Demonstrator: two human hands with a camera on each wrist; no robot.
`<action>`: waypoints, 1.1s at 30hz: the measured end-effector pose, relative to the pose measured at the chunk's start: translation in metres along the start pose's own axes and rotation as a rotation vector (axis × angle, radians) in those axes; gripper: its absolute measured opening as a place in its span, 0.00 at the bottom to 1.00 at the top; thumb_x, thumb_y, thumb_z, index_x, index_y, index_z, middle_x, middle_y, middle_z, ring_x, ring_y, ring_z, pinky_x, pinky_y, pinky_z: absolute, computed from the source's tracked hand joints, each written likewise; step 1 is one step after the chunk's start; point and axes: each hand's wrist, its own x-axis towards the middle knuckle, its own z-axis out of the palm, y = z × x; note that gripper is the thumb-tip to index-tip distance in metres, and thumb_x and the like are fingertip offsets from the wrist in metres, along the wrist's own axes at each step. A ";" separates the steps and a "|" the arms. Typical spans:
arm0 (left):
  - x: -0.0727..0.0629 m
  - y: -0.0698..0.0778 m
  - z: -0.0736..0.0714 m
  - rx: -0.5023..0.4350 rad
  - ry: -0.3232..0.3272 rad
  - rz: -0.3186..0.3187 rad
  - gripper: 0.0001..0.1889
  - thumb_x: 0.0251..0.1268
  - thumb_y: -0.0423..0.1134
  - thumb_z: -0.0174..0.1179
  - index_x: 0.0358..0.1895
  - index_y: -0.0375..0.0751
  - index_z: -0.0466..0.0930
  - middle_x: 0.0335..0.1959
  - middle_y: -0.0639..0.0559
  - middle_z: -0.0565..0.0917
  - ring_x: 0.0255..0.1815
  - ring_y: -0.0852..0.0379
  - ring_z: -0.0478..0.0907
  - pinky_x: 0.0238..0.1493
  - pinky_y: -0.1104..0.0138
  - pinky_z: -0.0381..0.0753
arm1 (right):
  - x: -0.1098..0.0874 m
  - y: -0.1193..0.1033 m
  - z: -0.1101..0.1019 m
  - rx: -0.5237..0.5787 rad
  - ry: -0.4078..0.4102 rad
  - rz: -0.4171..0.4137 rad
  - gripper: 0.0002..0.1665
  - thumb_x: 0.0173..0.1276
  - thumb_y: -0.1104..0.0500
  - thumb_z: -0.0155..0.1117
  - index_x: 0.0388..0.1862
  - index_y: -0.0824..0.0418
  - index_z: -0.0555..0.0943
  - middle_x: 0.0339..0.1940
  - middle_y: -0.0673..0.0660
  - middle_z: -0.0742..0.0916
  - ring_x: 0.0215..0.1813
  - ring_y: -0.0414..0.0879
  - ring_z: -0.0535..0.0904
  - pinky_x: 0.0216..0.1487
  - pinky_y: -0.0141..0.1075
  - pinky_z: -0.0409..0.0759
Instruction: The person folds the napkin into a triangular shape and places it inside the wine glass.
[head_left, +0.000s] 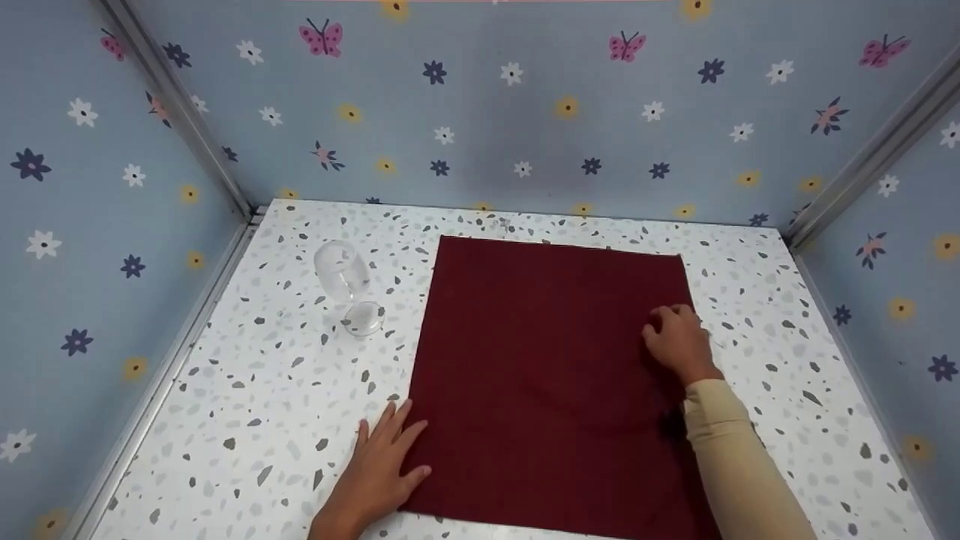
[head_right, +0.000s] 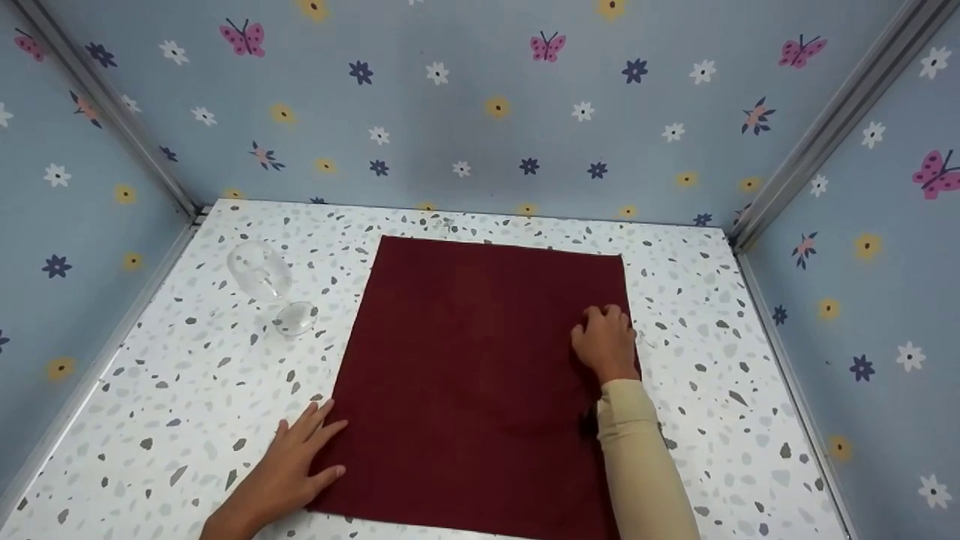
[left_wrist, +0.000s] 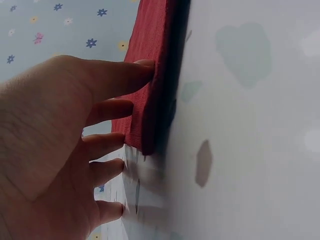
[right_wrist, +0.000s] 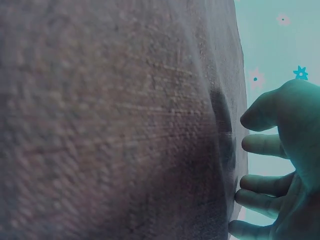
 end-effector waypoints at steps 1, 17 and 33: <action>0.000 0.000 0.000 0.000 0.001 -0.007 0.33 0.63 0.48 0.69 0.70 0.42 0.73 0.79 0.43 0.58 0.80 0.39 0.47 0.71 0.33 0.42 | 0.001 0.000 0.000 0.000 -0.001 0.001 0.23 0.71 0.57 0.58 0.58 0.71 0.80 0.60 0.76 0.75 0.60 0.71 0.72 0.54 0.70 0.68; -0.008 -0.003 -0.001 -0.046 0.022 -0.010 0.33 0.63 0.48 0.69 0.70 0.43 0.73 0.78 0.45 0.59 0.79 0.39 0.49 0.67 0.27 0.35 | 0.016 0.016 -0.006 -0.011 -0.019 0.056 0.27 0.71 0.57 0.56 0.63 0.73 0.75 0.63 0.81 0.71 0.63 0.76 0.67 0.57 0.70 0.67; -0.008 -0.007 -0.001 -0.095 -0.012 -0.013 0.34 0.63 0.46 0.69 0.71 0.43 0.71 0.79 0.45 0.57 0.80 0.40 0.46 0.67 0.29 0.31 | 0.026 0.026 -0.005 -0.027 -0.016 0.123 0.34 0.71 0.55 0.53 0.71 0.74 0.67 0.68 0.84 0.64 0.65 0.80 0.61 0.61 0.73 0.59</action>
